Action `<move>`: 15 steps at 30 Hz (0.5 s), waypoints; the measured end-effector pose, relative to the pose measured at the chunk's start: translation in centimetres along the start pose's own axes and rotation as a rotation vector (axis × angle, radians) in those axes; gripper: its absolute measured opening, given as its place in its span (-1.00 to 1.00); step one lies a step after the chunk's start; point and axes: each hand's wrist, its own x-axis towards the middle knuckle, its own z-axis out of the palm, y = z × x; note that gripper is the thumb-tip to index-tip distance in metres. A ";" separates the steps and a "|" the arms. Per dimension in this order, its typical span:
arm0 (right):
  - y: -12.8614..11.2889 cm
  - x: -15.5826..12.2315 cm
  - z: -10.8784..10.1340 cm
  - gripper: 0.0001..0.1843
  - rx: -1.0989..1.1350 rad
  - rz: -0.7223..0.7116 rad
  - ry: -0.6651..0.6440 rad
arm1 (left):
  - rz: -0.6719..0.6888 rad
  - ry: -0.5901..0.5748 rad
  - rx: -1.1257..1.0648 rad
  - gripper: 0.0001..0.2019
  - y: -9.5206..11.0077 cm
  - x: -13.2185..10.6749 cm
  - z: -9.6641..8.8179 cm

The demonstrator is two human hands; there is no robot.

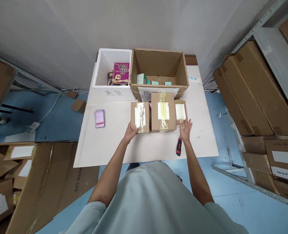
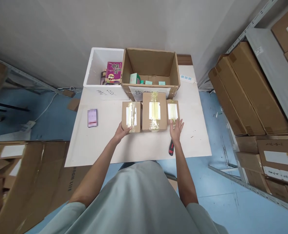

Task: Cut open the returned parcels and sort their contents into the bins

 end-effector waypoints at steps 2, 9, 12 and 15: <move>-2.5 -1.6 -0.2 0.09 -0.062 -0.092 0.037 | 0.053 -0.015 -0.025 0.10 -1.8 -1.5 -0.8; -14.4 -7.7 4.8 0.11 -0.189 -0.552 -0.090 | 0.125 -0.089 -0.049 -0.13 -6.4 -5.3 -4.8; -17.6 -10.1 8.5 -0.06 -0.217 -0.625 -0.219 | 0.141 -0.131 -0.068 -0.12 -7.5 -5.8 -7.0; -18.9 -12.5 11.5 -0.30 -0.254 -0.612 -0.263 | 0.085 -0.154 -0.086 -0.07 -8.9 -6.3 -8.5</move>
